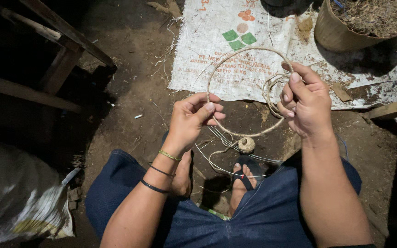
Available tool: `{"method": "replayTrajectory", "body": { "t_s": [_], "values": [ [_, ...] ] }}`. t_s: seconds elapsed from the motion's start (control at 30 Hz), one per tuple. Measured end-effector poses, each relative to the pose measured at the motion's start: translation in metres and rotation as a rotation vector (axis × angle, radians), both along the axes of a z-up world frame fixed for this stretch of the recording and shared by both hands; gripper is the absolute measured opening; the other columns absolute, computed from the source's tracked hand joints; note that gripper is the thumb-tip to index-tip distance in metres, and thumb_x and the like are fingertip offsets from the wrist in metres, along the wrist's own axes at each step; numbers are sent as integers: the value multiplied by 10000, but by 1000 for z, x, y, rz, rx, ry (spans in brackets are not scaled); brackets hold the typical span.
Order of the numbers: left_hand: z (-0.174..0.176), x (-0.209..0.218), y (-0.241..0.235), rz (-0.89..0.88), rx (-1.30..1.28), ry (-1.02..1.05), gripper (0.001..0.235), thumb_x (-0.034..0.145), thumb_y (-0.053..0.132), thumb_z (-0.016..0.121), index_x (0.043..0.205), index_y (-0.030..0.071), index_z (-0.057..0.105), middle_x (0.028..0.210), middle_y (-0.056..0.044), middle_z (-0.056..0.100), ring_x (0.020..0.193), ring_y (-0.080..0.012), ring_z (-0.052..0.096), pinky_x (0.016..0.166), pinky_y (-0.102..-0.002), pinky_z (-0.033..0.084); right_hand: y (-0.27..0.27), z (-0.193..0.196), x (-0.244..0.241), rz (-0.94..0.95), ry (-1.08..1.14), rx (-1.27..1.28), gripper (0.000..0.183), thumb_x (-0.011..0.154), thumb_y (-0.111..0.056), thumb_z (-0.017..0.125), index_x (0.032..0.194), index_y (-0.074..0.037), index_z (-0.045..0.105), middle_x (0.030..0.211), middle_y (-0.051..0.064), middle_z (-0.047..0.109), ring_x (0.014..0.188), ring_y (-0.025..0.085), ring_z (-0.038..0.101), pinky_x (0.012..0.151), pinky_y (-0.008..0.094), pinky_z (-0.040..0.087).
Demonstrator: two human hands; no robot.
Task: The person sits on the floor and wraps a string around a circular wire frame. They use pliers to cut a piece of wire, then tie the string to the wire end. The person uses a lighter to heat the wire tip and secures the string by wrapping it around the heated area.
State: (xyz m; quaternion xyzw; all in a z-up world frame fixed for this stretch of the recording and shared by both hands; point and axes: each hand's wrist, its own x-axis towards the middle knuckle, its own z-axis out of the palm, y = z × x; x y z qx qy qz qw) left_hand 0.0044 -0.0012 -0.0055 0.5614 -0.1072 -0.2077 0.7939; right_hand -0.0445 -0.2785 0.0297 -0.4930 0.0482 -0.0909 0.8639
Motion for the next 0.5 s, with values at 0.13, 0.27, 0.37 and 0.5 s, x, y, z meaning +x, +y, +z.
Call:
{"method": "replayTrajectory", "body": {
  "t_s": [0.13,0.27,0.37,0.5],
  "values": [
    [1,0,-1,30,8,-8,219,1008,30,605,1203,-53,658,1005,-158,748,863,-215,760,726,-316,649,2,0,0,12,-15,18,227,1127,-119,534,1313,-51,644,688,34,544,520,84,419,443,236,342],
    [2,0,1,33,60,11,258,1008,49,606,1242,-51,649,1031,-147,745,898,-205,751,754,-308,632,4,-1,0,-8,6,-3,238,1117,-114,535,1316,-41,645,691,31,557,502,72,405,438,228,343],
    [2,1,2,-54,46,138,344,981,78,616,1315,-4,594,1115,-120,734,987,-182,735,819,-296,626,-1,-1,1,-26,91,-84,251,1100,-127,549,1305,-32,659,677,7,564,478,55,402,421,210,331],
    [0,8,0,-23,217,177,392,1010,156,629,1373,14,595,1197,-98,720,1041,-159,689,837,-273,589,-6,-3,5,61,217,-329,277,1066,-152,579,1295,-36,682,675,-21,584,469,37,435,397,202,315]
  ]
}}
